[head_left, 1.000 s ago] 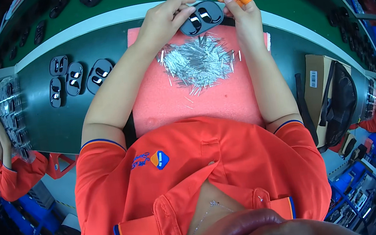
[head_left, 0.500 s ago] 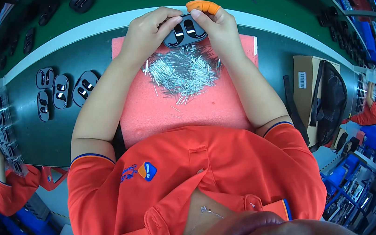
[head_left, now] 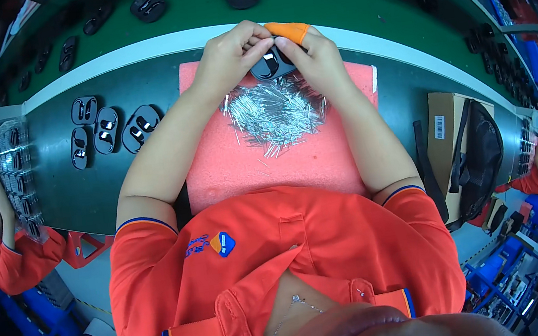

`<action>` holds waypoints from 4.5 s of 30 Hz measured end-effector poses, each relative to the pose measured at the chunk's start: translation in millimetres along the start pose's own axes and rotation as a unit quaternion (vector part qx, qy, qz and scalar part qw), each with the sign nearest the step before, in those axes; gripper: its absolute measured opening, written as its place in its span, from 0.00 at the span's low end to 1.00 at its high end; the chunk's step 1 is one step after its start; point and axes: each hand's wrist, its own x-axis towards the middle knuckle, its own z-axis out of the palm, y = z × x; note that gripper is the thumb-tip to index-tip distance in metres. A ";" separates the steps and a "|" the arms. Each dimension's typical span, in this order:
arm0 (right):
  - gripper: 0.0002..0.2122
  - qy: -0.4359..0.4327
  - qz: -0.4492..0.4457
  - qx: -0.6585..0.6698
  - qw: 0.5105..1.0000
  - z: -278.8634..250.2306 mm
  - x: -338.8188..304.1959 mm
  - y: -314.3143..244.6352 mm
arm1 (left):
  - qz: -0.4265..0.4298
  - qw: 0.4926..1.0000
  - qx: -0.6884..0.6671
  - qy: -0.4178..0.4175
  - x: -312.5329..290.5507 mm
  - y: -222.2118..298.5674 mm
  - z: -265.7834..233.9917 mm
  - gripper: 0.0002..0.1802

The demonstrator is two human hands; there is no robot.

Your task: Assembling small electronic components into black plastic housings on a factory assembly line.

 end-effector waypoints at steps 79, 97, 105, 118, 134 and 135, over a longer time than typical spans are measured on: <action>0.18 0.017 -0.016 -0.040 0.999 -18.2 1.0 -4.8 | -0.048 0.999 0.005 -0.007 3.2 32.3 -14.3 0.15; 0.09 -0.109 -0.064 -0.335 0.934 -33.5 -26.6 -3.2 | -0.116 0.922 0.369 0.008 88.2 -64.5 -41.2 0.22; 0.09 -0.134 0.024 -0.369 0.919 -35.5 -23.0 -3.1 | -0.029 0.990 0.033 0.137 42.5 29.3 -12.5 0.26; 0.14 0.095 0.157 0.249 0.951 -34.1 6.5 23.9 | -0.009 1.000 -0.023 0.006 12.2 26.3 7.4 0.09; 0.12 0.066 0.132 0.277 0.950 -24.5 2.1 2.3 | 0.030 0.999 0.024 0.007 12.6 31.1 7.1 0.08; 0.12 0.058 0.138 0.283 0.947 -27.0 4.0 1.2 | 0.046 0.998 0.027 0.018 13.8 30.9 7.7 0.08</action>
